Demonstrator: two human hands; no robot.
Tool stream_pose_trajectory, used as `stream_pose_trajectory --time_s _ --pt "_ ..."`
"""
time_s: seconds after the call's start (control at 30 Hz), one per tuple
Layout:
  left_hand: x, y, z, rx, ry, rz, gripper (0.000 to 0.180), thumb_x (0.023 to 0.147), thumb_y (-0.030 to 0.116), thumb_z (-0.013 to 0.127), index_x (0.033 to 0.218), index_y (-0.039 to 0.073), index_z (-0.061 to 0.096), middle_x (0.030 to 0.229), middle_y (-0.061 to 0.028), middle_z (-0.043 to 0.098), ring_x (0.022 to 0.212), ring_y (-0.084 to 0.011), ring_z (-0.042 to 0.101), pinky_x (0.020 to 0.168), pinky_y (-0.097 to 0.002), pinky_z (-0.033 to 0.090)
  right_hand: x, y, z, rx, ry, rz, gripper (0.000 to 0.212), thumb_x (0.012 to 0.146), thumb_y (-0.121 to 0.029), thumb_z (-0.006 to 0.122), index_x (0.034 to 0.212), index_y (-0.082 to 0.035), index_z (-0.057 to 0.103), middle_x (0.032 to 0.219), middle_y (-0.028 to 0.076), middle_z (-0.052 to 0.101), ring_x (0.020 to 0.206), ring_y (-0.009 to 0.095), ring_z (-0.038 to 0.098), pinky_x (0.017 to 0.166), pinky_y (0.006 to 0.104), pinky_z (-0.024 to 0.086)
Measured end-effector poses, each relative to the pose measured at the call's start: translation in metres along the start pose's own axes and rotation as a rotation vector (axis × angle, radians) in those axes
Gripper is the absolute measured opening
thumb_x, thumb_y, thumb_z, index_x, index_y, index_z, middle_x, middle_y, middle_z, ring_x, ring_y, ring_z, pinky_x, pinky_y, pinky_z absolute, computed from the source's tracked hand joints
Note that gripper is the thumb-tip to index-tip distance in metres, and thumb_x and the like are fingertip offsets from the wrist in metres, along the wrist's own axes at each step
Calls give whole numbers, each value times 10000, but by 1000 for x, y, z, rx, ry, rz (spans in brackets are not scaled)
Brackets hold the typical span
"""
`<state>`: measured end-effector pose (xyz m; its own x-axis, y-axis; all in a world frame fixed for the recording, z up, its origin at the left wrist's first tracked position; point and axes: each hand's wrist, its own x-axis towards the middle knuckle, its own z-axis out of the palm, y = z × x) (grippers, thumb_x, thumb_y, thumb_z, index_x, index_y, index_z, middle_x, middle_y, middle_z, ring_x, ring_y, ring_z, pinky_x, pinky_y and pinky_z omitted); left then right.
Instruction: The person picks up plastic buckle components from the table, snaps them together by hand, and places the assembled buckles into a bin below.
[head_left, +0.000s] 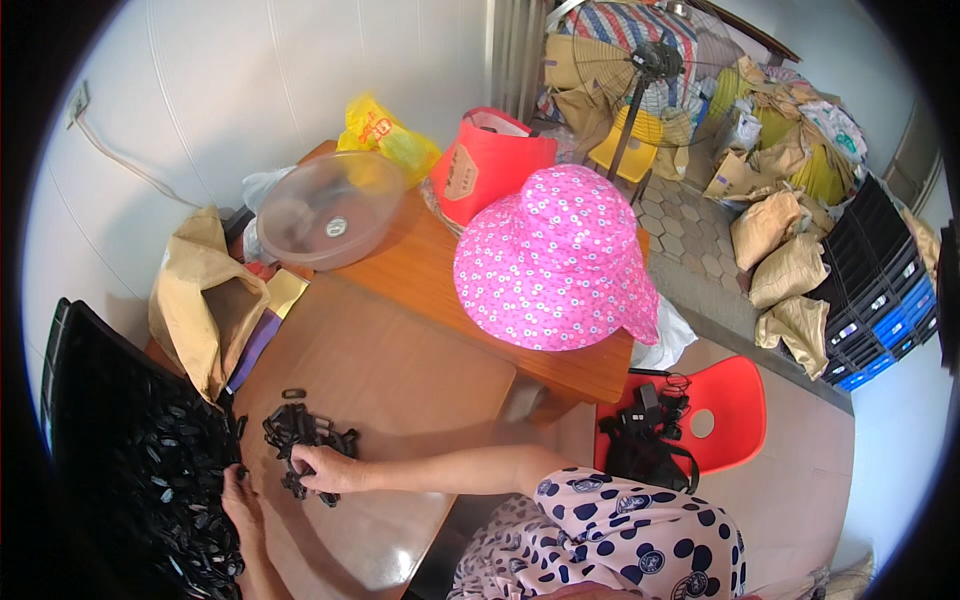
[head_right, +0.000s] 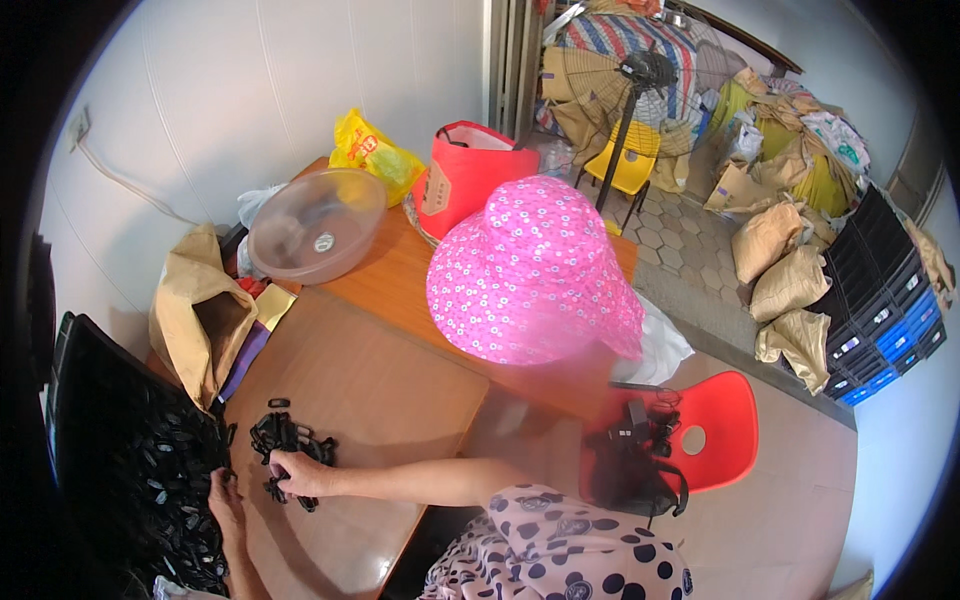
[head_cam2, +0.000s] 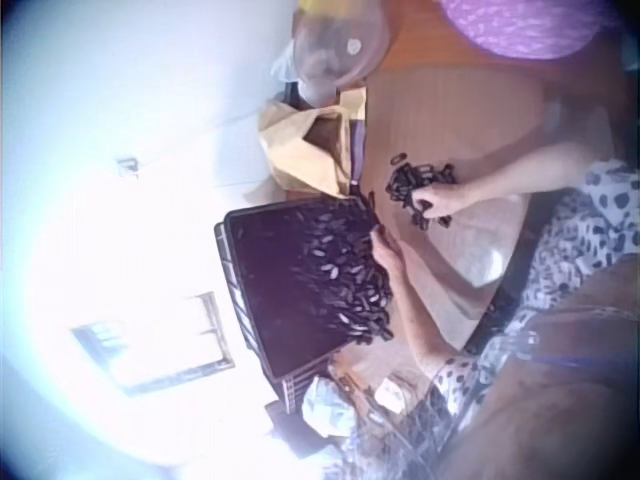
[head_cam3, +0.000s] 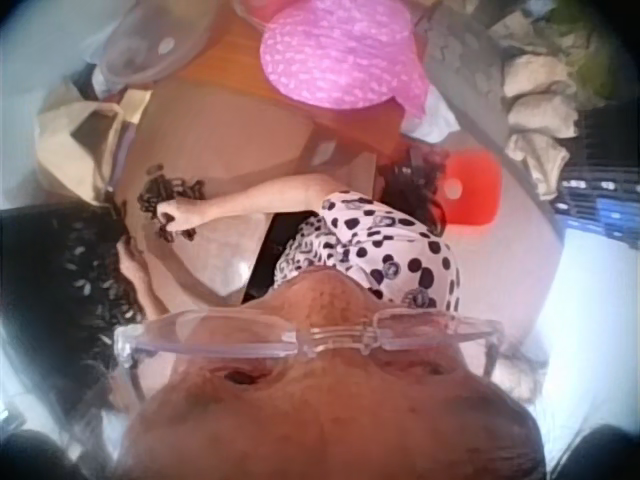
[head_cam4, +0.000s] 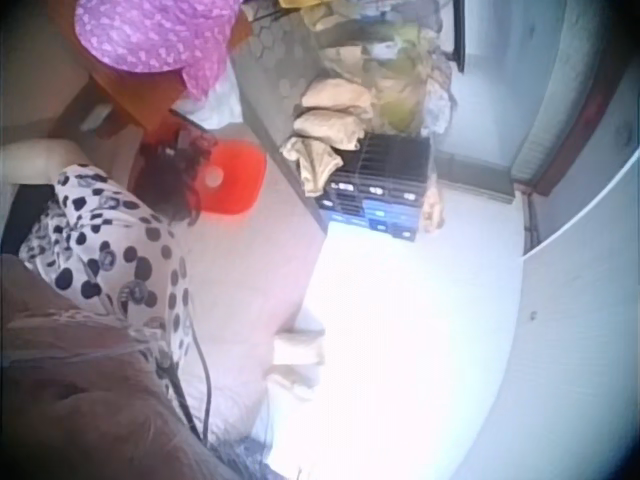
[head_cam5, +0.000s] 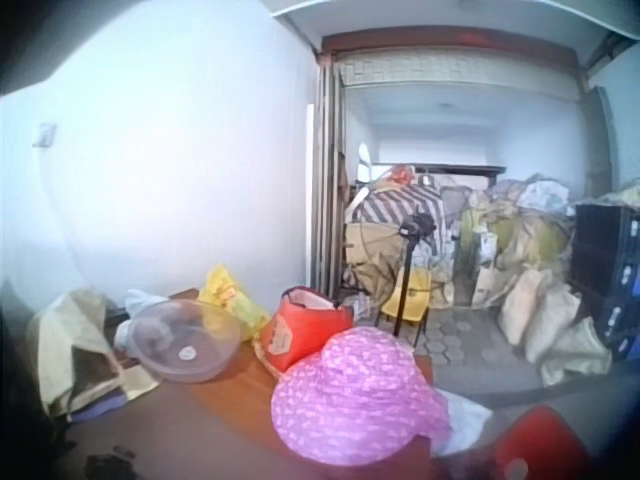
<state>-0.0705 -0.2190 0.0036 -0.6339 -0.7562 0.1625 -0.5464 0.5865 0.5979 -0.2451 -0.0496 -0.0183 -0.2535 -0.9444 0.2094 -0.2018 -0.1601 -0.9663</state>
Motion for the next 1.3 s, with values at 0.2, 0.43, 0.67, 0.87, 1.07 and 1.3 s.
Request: stream_pose_trajectory --time_s 0.2,0.43,0.67,0.87,1.07,1.3 --pt "-88 83 65 -669 -70 43 239 962 163 527 1147 12 530 843 -15 579 654 -93 548 565 -223 444 -35 -13 -16 898 -47 355 185 860 -96 645 912 -54 473 865 49 566 776 144 645 612 238 521" --pt "-118 104 72 -795 -108 30 258 960 204 533 1140 21 506 874 -34 593 671 -94 572 572 -217 467 -64 -31 -34 594 -89 283 167 879 -157 637 931 -50 520 785 21 568 633 77 548 539 227 462" --pt "-107 104 88 -1177 -115 -229 246 914 140 584 1123 53 489 884 -48 617 649 -133 605 533 -217 471 -62 -22 -18 369 143 133 141 860 -113 621 919 -28 525 770 47 584 634 128 581 558 262 476" --pt "-111 90 71 -1360 -390 -368 174 878 116 591 1036 85 525 835 -43 630 586 -114 580 451 -190 426 -75 -26 -31 -607 133 -495 159 809 -64 619 935 -20 533 873 129 601 837 320 604 724 392 482" --pt "-90 70 60 -936 -198 -343 120 872 111 584 984 91 547 773 -39 616 490 -104 540 388 -191 369 -82 -20 -28 -302 216 -284 143 812 -57 622 929 -22 548 901 143 596 880 341 599 752 427 471" --pt "-108 115 54 -759 -263 -44 347 916 159 591 1237 61 501 731 15 554 513 -48 473 423 -190 349 -70 -11 -14 -217 309 -183 115 793 -38 609 896 -9 570 846 165 628 842 338 622 727 422 484"
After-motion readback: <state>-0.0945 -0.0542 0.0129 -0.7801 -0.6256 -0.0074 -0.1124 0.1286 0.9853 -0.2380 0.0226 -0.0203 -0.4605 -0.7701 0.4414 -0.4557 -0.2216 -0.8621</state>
